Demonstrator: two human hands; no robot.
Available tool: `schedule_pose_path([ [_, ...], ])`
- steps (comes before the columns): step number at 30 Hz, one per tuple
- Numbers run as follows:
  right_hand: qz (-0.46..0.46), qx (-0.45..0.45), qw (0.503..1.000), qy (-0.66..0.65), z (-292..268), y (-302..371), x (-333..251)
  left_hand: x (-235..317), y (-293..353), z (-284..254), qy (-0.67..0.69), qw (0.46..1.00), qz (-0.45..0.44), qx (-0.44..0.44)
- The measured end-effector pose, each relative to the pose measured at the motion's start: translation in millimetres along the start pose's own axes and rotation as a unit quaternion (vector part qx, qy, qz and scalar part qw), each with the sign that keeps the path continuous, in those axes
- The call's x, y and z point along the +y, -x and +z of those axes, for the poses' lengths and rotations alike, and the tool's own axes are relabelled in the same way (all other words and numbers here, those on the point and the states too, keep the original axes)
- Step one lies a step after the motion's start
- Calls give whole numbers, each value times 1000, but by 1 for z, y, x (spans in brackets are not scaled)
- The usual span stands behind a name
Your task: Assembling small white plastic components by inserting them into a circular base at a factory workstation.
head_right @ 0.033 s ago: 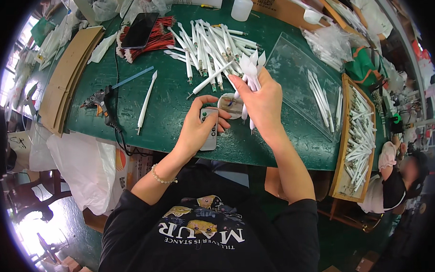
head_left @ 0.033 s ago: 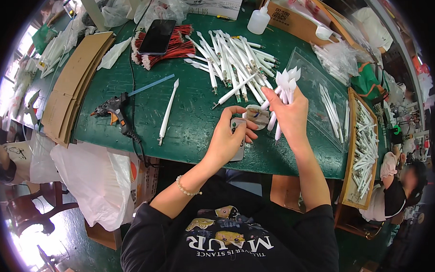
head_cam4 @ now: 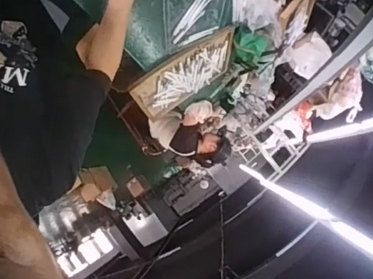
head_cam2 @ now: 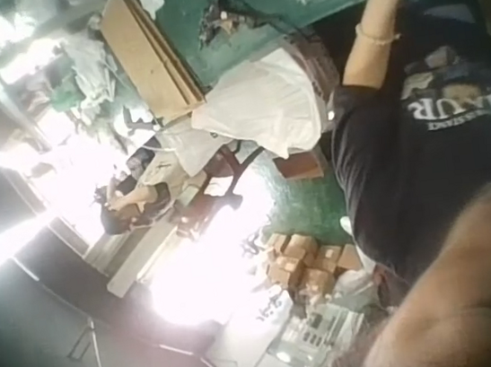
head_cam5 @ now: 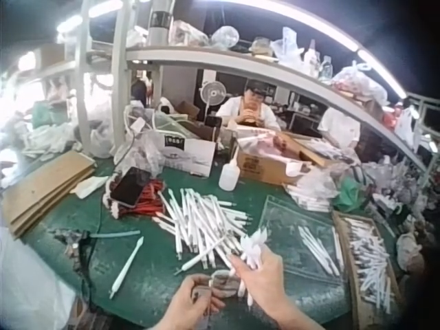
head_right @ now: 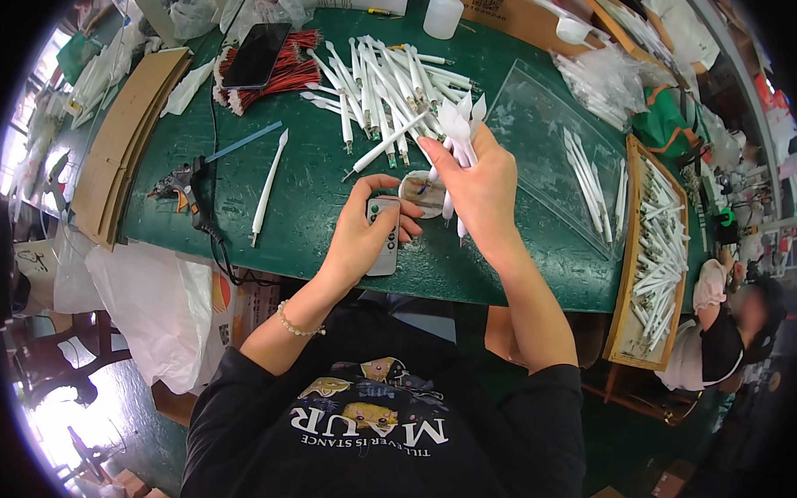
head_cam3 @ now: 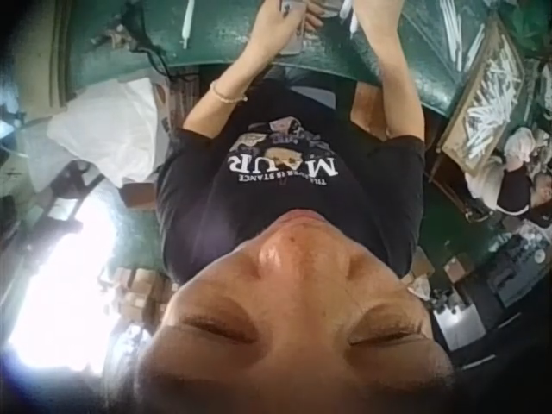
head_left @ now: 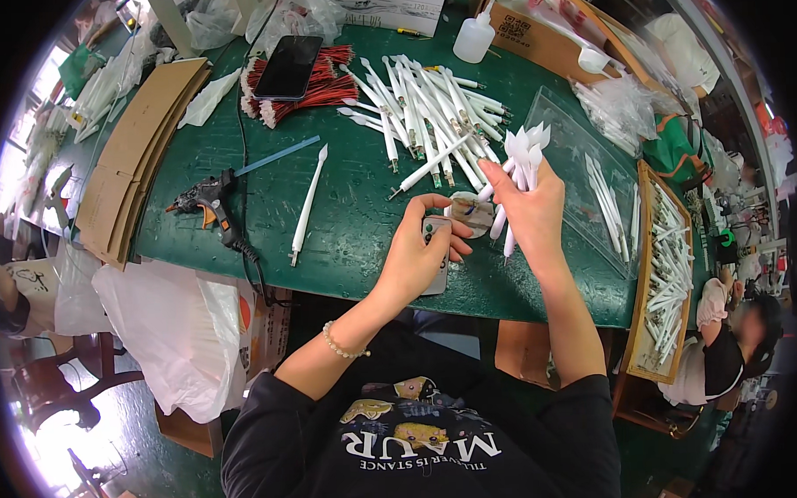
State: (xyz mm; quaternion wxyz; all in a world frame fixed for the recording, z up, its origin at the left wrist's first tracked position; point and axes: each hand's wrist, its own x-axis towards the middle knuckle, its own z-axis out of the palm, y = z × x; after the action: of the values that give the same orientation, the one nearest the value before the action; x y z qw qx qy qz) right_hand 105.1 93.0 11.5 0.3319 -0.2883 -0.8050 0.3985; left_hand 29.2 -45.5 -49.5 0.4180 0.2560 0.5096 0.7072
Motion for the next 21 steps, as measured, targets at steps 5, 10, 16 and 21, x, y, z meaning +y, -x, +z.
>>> schedule_pose_path([
  [5,-7,0,1000,-5,-1,2,0,-1,1,1,3,1000,4,-3],
  [10,-17,-5,1000,-19,0,2,1,-1,0,1,3,1000,-7,-1],
  [16,-10,-13,1000,-18,1,0,-2,-3,-2,0,8,1000,7,2],
  [21,-16,16,1000,-8,0,1,-1,-2,-1,3,19,1000,-1,7],
])
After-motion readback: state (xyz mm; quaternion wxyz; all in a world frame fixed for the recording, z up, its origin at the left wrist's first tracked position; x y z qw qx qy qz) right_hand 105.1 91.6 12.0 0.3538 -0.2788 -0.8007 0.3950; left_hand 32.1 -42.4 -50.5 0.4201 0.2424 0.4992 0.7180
